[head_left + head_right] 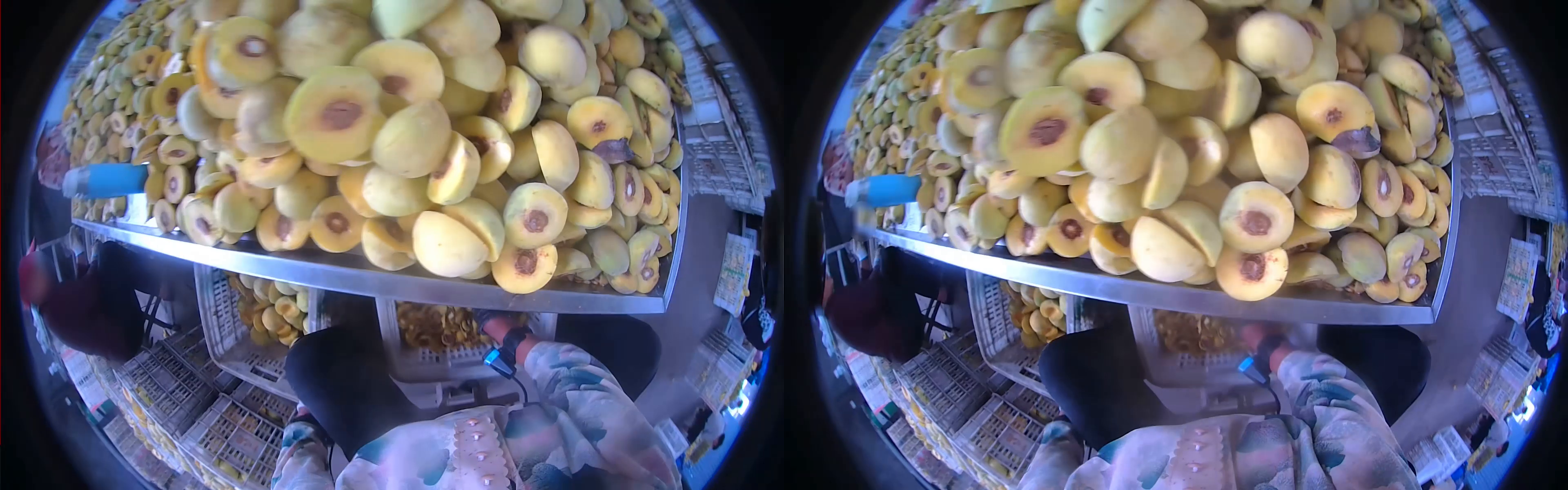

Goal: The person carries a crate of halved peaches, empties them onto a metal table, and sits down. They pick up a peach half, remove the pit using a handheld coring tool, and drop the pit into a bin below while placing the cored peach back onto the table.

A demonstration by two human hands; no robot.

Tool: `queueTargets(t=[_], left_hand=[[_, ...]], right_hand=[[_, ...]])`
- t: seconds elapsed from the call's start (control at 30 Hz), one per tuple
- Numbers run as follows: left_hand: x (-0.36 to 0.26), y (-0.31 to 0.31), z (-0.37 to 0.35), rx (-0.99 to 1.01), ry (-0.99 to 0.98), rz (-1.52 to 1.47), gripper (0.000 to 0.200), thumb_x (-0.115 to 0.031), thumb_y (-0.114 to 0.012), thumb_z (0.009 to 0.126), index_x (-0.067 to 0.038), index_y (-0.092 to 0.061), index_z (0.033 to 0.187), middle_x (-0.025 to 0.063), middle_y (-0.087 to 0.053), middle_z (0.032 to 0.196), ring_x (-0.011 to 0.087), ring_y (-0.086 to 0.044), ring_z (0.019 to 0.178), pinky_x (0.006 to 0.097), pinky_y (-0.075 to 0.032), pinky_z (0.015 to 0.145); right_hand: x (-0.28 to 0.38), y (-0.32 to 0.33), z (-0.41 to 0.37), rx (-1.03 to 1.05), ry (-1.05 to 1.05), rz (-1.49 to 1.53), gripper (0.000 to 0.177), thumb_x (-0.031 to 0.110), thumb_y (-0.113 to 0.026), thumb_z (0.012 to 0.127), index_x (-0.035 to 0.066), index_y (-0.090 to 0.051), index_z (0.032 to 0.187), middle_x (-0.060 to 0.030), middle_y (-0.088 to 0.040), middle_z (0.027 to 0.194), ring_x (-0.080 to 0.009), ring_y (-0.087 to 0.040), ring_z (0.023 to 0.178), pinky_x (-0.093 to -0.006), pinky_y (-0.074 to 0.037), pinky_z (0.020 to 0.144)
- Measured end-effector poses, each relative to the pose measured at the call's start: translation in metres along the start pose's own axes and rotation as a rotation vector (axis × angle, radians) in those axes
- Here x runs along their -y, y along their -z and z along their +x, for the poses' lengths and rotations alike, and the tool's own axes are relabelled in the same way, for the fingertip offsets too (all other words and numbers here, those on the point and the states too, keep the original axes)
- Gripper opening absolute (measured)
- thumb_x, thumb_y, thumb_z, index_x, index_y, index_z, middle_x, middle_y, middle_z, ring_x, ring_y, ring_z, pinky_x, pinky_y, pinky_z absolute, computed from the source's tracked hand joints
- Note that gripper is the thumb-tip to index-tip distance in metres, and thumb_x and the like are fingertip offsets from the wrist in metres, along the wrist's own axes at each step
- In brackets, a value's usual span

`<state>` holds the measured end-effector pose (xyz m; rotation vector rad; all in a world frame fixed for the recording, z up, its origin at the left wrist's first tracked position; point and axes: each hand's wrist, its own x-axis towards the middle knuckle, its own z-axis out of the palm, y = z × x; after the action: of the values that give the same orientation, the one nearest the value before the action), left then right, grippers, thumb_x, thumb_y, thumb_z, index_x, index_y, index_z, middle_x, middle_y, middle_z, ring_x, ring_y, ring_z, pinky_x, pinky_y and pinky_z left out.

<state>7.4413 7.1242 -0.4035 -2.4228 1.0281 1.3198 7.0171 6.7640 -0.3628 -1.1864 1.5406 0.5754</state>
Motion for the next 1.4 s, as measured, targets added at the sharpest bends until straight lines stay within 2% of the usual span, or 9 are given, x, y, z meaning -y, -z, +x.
queueTargets(t=[0.23,0.33,0.4,0.5,0.8,0.87,1.13,1.2,1.4], left_hand=[[-0.114,0.054,-0.016,-0.482,-0.176,-0.415,0.031,-0.026,-0.049,0.086,-0.011,-0.052,0.113,0.0181,-0.061,0.100,0.0371,-0.058,0.092,0.0415,-0.047,0.076],[-0.106,0.060,0.015,-0.473,-0.102,-0.284,0.034,-0.027,-0.052,0.084,-0.011,-0.051,0.114,0.0186,-0.061,0.102,0.0376,-0.058,0.093,0.0418,-0.046,0.077],[-0.096,0.060,0.031,-0.502,-0.666,-0.085,0.042,-0.033,-0.056,0.080,-0.011,-0.050,0.116,0.0181,-0.061,0.103,0.0369,-0.058,0.094,0.0414,-0.046,0.079],[-0.109,0.109,0.024,-0.277,-0.457,0.337,0.046,-0.034,-0.060,0.077,-0.011,-0.050,0.116,0.0169,-0.060,0.107,0.0339,-0.057,0.099,0.0398,-0.045,0.082],[-0.348,0.314,-0.091,-1.011,-0.872,-0.076,0.061,-0.031,-0.068,0.073,-0.006,-0.044,0.123,0.0203,-0.055,0.110,0.0357,-0.054,0.100,0.0405,-0.045,0.083],[-0.409,0.327,-0.094,-1.114,-0.981,-0.091,0.061,-0.030,-0.066,0.076,-0.007,-0.041,0.127,0.0200,-0.054,0.112,0.0363,-0.053,0.102,0.0410,-0.044,0.085],[-0.546,0.311,-0.056,-0.950,-0.758,-0.005,0.048,-0.025,-0.067,0.072,-0.008,-0.047,0.112,0.0192,-0.048,0.111,0.0348,-0.056,0.095,0.0434,-0.046,0.078],[-0.549,0.303,-0.054,-0.959,-0.714,-0.046,0.044,-0.023,-0.068,0.071,-0.008,-0.048,0.107,0.0184,-0.048,0.110,0.0349,-0.056,0.092,0.0441,-0.047,0.076],[-0.523,0.283,-0.028,-1.006,-0.944,-0.443,0.035,-0.015,-0.068,0.072,-0.010,-0.047,0.101,0.0151,-0.057,0.094,0.0304,-0.060,0.078,0.0375,-0.049,0.062]], right_hand=[[-0.009,-0.005,0.046,-0.310,0.496,-0.447,0.029,0.017,-0.049,0.083,0.002,-0.058,0.107,-0.0202,-0.061,0.102,-0.0340,-0.060,0.096,-0.0414,-0.047,0.079],[-0.021,-0.019,0.116,-0.444,0.519,-0.536,0.028,0.017,-0.049,0.083,0.002,-0.061,0.103,-0.0203,-0.062,0.101,-0.0333,-0.060,0.096,-0.0413,-0.047,0.079],[0.009,0.019,0.002,-0.434,0.385,-0.354,0.026,0.019,-0.050,0.083,0.006,-0.062,0.102,-0.0138,-0.061,0.108,-0.0309,-0.060,0.098,-0.0410,-0.047,0.080],[0.007,0.027,-0.041,-0.536,0.473,-0.270,0.030,0.026,-0.051,0.084,0.005,-0.060,0.103,-0.0182,-0.061,0.103,-0.0335,-0.059,0.096,-0.0419,-0.046,0.080],[-0.001,0.049,-0.159,-0.326,0.733,-0.306,0.044,0.039,-0.056,0.083,0.011,-0.051,0.117,-0.0199,-0.056,0.102,-0.0357,-0.055,0.088,-0.0405,-0.045,0.076],[-0.044,0.049,-0.052,-0.479,1.171,-0.705,0.041,0.036,-0.055,0.084,0.010,-0.053,0.115,-0.0182,-0.055,0.103,-0.0338,-0.055,0.089,-0.0390,-0.044,0.077],[-0.047,0.079,-0.116,-0.579,1.020,-0.174,0.037,0.031,-0.058,0.081,0.008,-0.055,0.109,-0.0189,-0.057,0.100,-0.0318,-0.056,0.085,-0.0386,-0.045,0.074],[-0.012,0.093,-0.191,-0.274,0.375,0.218,0.041,0.033,-0.063,0.075,0.005,-0.055,0.104,-0.0189,-0.059,0.088,-0.0336,-0.057,0.079,-0.0414,-0.045,0.070],[-0.027,0.098,-0.152,-0.439,0.695,0.080,0.041,0.030,-0.065,0.072,0.002,-0.055,0.100,-0.0175,-0.059,0.083,-0.0339,-0.059,0.077,-0.0403,-0.047,0.068]])
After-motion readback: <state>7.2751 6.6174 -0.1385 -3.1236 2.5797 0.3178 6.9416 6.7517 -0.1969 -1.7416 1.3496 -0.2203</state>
